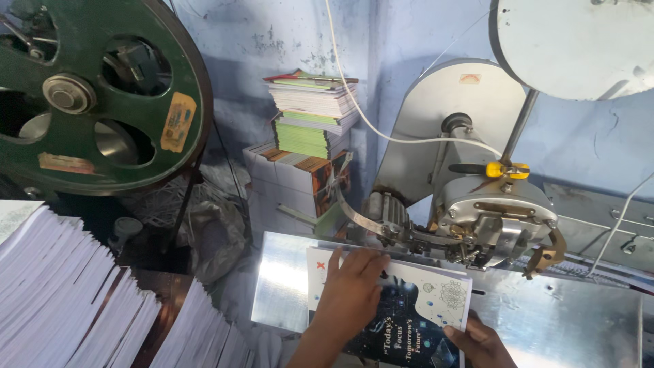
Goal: The person operates a bookbinding machine to stitch the spine of books. They pick up a book from a stack, align it under the machine, and press a lever to secure the binding. The person then places the finished book onto a separate stack and repeats the process with the next book.
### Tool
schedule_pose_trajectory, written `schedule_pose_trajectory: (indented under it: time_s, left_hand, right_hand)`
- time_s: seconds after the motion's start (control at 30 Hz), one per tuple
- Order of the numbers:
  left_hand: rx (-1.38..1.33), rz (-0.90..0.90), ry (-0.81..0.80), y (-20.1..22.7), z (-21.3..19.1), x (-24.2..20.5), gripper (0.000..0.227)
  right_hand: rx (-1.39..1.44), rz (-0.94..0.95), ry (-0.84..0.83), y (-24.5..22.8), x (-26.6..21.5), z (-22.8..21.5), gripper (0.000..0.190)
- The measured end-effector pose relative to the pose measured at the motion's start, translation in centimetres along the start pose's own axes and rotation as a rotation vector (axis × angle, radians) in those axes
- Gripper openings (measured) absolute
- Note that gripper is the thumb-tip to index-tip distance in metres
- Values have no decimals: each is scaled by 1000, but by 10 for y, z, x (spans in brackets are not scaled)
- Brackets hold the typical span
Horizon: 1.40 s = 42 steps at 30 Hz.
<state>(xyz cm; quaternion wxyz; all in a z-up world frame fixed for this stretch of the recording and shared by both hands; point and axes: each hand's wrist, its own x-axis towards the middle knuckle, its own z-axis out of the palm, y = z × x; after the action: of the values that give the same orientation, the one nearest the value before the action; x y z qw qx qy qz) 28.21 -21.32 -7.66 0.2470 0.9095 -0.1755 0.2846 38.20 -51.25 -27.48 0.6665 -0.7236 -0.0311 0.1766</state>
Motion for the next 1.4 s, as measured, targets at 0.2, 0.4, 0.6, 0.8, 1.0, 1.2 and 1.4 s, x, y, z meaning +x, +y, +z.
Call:
schedule_pose_trajectory:
  time_s: [0.2,0.4,0.6,0.8,1.0,1.2,1.4]
  left_hand:
    - [0,39,60,4,7,-2,32]
    - [62,167,122,5,10,-1,24]
    - [-7,137,55,6,8,0,24]
    - [55,167,107,5,10,0,23]
    - [15,79,93,-8,6,-4,36]
    - [81,-128,39,-43,-16,-12,40]
    - [-101,-407,70,-98,-31,-24,44]
  right_hand:
    - [0,-46,-17,0,-6,1,52]
    - [52,-102,-24,-5,-13,6,52]
    - [113,27,-1,-10,-17,8,50]
    - [126,-28,-11,-3,-12,5,52]
    - [80,-94,-24,12,-3,2,43]
    - [74,-137,-40,12,-3,0,42]
    - [73,-162,-27,8,-6,4,39]
